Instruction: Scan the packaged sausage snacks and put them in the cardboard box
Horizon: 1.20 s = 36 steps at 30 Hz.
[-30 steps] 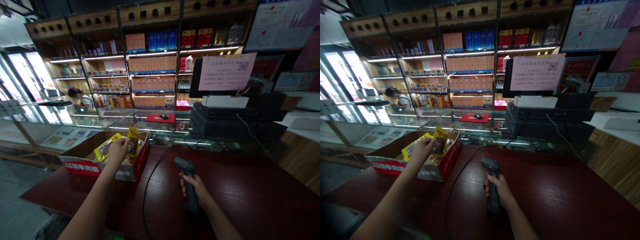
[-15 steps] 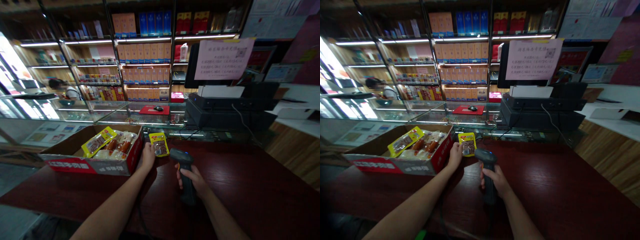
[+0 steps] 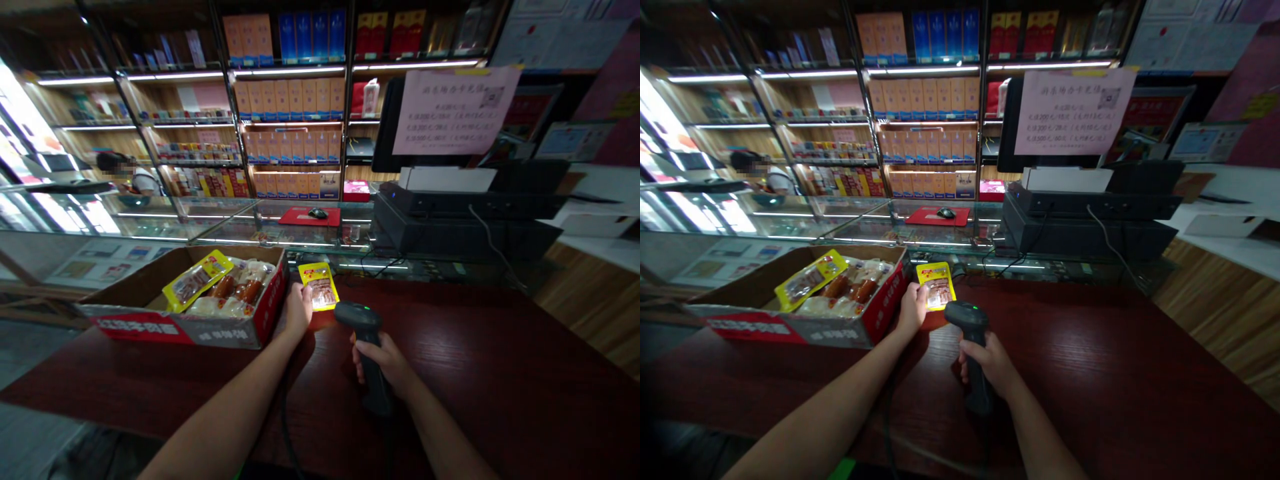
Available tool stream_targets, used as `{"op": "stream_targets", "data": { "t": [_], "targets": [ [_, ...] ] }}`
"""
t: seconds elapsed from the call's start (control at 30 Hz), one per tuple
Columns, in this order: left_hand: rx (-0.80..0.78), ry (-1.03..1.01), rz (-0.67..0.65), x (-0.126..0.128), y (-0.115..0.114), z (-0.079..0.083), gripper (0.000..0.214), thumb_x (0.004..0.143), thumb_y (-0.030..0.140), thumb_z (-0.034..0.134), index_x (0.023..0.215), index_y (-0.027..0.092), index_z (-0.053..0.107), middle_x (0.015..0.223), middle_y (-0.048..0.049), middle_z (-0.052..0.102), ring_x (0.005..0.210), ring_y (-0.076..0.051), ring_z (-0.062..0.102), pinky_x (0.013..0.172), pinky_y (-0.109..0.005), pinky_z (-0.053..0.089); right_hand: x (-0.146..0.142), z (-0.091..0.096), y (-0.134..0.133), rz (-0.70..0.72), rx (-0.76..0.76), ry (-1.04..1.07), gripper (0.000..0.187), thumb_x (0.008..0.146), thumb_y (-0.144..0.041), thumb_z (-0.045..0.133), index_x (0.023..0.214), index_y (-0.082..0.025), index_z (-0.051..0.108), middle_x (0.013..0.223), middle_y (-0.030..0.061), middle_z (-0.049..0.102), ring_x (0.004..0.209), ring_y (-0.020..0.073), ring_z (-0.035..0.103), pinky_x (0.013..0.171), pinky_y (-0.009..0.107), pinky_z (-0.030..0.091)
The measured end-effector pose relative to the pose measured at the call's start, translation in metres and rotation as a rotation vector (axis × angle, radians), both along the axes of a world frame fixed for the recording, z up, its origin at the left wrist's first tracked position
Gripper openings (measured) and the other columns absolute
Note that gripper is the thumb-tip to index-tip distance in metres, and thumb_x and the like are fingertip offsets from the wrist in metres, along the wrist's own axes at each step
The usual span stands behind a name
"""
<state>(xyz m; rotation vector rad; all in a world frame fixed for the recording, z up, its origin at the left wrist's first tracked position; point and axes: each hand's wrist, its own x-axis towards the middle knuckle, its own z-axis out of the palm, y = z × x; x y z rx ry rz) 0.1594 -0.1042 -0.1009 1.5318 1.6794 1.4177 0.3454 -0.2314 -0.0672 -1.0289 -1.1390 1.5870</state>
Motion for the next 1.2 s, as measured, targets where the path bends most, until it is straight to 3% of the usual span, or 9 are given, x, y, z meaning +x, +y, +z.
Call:
{"op": "stream_targets", "data": {
  "t": [0.2,0.4,0.57,0.67,0.83,0.93,1.0,1.1,1.2],
  "targets": [
    [0.012,0.038,-0.017,0.0,-0.004,0.007,0.015,0.083,0.03,0.042,0.073,0.019,0.044,0.068,-0.0017,0.056,0.064,-0.014,0.055,0.06,-0.025,0.043,0.0,0.003,-0.001,-0.033,0.004,0.02,0.034,0.064,-0.041,0.067,0.083,-0.015,0.055,0.055,-0.0024,0.058,0.04,0.0115,0.053,0.039,0.024,0.046],
    [-0.034,-0.068,-0.162,0.019,-0.006,0.011,0.016,0.081,0.032,0.045,0.074,0.018,0.046,0.068,-0.0008,0.056,0.066,-0.015,0.057,0.06,-0.027,0.047,0.014,0.012,-0.001,-0.169,-0.015,0.019,0.034,0.064,-0.041,0.068,0.081,-0.014,0.055,0.052,-0.0023,0.059,0.038,0.0116,0.053,0.037,0.024,0.046],
    [-0.302,-0.366,-0.433,0.069,-0.01,0.018,0.009,0.08,0.026,0.045,0.079,0.018,0.041,0.067,0.0026,0.054,0.057,-0.012,0.057,0.049,-0.026,0.05,0.045,0.025,-0.016,-0.323,-0.02,0.017,0.034,0.064,-0.04,0.069,0.082,-0.014,0.057,0.052,-0.0025,0.059,0.04,0.0122,0.055,0.038,0.024,0.048],
    [-0.394,-0.364,-0.533,0.11,-0.013,0.019,0.006,0.081,0.021,0.043,0.078,0.018,0.039,0.065,0.0032,0.052,0.054,-0.011,0.056,0.044,-0.025,0.049,0.068,0.028,-0.028,-0.433,-0.007,0.047,0.034,0.063,-0.039,0.071,0.083,-0.014,0.058,0.054,-0.0017,0.06,0.041,0.0125,0.056,0.039,0.025,0.048],
    [-0.46,-0.32,-0.588,0.175,-0.013,0.014,0.004,0.083,0.02,0.041,0.082,0.017,0.04,0.073,-0.0011,0.055,0.059,-0.013,0.059,0.046,-0.027,0.051,0.098,0.028,-0.042,-0.544,-0.015,0.058,0.028,0.064,-0.038,0.071,0.071,-0.013,0.059,0.051,0.0,0.06,0.04,0.0124,0.056,0.04,0.024,0.049],
    [-0.484,-0.237,-0.6,0.198,-0.015,0.015,0.006,0.083,0.021,0.043,0.086,0.016,0.042,0.088,-0.008,0.059,0.064,-0.015,0.061,0.051,-0.029,0.052,0.109,0.027,-0.049,-0.612,-0.022,0.044,0.028,0.064,-0.038,0.071,0.068,-0.013,0.059,0.047,-0.0003,0.059,0.039,0.0125,0.055,0.039,0.024,0.049],
    [-0.441,-0.073,-0.581,0.203,-0.017,0.018,0.008,0.081,0.02,0.046,0.087,0.015,0.044,0.094,-0.0125,0.06,0.07,-0.018,0.063,0.058,-0.03,0.051,0.112,0.027,-0.052,-0.658,-0.019,0.056,0.027,0.062,-0.036,0.072,0.071,-0.014,0.059,0.049,-0.0009,0.06,0.039,0.0125,0.056,0.038,0.024,0.049],
    [-0.304,0.235,-0.511,0.198,-0.02,0.027,0.013,0.074,0.014,0.054,0.086,0.013,0.049,0.096,-0.0165,0.061,0.087,-0.023,0.062,0.074,-0.032,0.048,0.113,0.027,-0.055,-0.688,-0.034,0.072,0.028,0.06,-0.035,0.074,0.072,-0.014,0.059,0.05,-0.0011,0.061,0.038,0.0124,0.055,0.037,0.024,0.048],
    [-0.191,0.366,-0.453,0.187,-0.023,0.035,0.02,0.071,0.011,0.056,0.09,0.012,0.051,0.101,-0.0173,0.059,0.097,-0.024,0.058,0.082,-0.031,0.043,0.111,0.027,-0.055,-0.675,-0.051,0.054,0.027,0.059,-0.036,0.074,0.066,-0.013,0.059,0.048,-0.0002,0.06,0.037,0.0122,0.055,0.037,0.024,0.048]
  ]
}}
